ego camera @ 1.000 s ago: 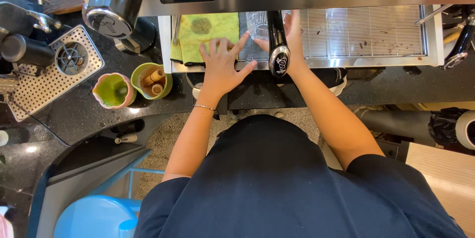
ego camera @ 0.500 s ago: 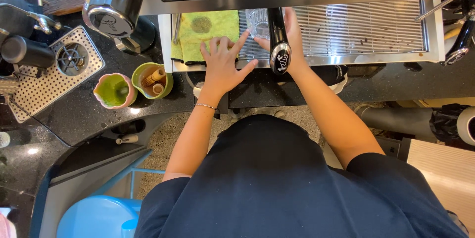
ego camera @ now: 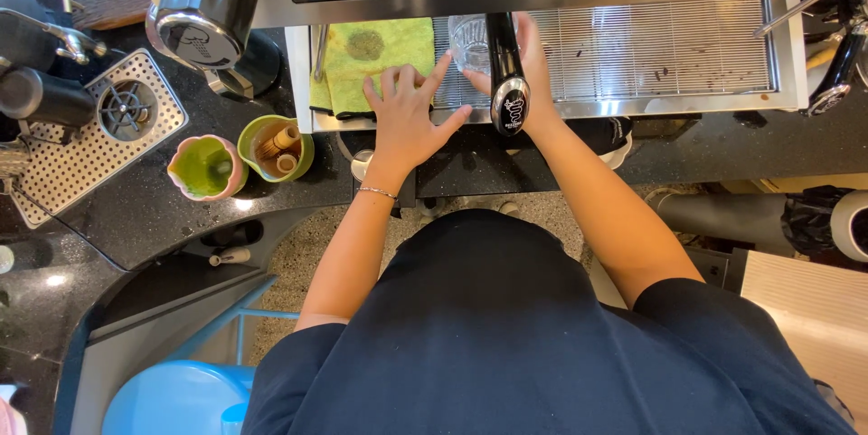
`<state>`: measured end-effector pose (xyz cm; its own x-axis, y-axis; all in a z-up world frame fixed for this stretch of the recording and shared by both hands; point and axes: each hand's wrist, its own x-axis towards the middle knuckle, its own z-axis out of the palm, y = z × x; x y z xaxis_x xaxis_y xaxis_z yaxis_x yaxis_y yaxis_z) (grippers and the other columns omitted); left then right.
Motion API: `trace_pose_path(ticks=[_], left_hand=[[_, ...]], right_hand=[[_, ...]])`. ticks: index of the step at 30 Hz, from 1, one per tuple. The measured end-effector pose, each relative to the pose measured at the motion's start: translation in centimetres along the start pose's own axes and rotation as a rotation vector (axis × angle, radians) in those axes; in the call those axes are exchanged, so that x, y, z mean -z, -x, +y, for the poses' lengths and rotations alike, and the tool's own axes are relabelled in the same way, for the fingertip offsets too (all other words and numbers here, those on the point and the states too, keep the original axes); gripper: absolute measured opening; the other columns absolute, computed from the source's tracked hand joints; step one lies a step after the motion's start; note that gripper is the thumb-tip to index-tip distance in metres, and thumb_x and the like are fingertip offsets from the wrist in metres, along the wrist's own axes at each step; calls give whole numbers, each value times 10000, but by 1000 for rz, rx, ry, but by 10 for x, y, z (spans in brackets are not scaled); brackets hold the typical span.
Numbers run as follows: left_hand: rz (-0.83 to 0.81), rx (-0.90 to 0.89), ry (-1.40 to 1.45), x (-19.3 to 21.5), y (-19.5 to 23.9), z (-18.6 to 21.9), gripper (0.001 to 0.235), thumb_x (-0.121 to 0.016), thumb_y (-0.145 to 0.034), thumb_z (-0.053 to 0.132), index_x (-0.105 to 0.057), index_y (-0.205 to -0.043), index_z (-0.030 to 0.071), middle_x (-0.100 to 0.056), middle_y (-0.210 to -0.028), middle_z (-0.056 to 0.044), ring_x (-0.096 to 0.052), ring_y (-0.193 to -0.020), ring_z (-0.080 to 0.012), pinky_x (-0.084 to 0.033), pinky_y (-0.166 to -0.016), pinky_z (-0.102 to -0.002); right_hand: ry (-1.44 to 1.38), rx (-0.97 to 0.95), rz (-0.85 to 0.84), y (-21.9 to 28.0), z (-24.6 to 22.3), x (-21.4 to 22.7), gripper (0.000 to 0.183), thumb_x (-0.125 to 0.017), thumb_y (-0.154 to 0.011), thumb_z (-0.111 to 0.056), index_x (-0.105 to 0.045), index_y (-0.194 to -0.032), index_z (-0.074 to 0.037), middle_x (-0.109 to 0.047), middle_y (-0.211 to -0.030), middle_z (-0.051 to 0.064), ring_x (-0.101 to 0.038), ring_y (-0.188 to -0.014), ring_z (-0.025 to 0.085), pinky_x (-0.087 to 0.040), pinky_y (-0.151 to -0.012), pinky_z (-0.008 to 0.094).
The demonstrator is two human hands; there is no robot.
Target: Cleaning the portafilter and preparing a shot of espresso using an espresso machine.
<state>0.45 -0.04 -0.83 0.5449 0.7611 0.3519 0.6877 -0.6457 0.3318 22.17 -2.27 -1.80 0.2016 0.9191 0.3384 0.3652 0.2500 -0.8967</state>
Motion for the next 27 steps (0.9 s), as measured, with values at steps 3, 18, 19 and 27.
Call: trace_pose_path(ticks=[3, 18, 19, 27], left_hand=[[5, -2, 1, 0, 0, 1, 765, -612, -934, 688, -490, -1552, 252, -512, -1099, -88, -429, -1187, -333, -182, -1072, -691], [-2, 12, 11, -1, -1, 2, 734, -653, -912, 668, -572, -1477, 206, -511, -1103, -74, -419, -1189, -318, -179, -1079, -692], [10, 5, -4, -1, -1, 2, 733, -652, -911, 667, -573, -1476, 207, -509, -1104, -81, -420, -1190, -322, -179, -1076, -694], [53, -33, 125, 13, 12, 2, 670, -729, -898, 540, -593, -1448, 182, -536, -1142, -72, -481, -1199, -298, -190, -1111, -686]], right_hand=[[75, -7, -13, 1, 5, 1, 915, -959, -821, -293, -387, -1464, 16, -550, -1413, 168, -561, -1355, 269, -472, -1153, 403], [167, 22, -54, -2, 8, 0, 935, -949, -813, -270, -317, -1451, -9, -620, -1354, 182, -666, -1257, 289, -539, -1077, 397], [172, -51, -70, -2, 9, 0, 930, -938, -813, -296, -318, -1449, -20, -651, -1330, 165, -690, -1244, 272, -555, -1078, 388], [79, -8, -109, 16, -18, 8, 1114, -946, -816, -322, -172, -1556, -16, -570, -1471, 235, -626, -1371, 332, -517, -1156, 432]])
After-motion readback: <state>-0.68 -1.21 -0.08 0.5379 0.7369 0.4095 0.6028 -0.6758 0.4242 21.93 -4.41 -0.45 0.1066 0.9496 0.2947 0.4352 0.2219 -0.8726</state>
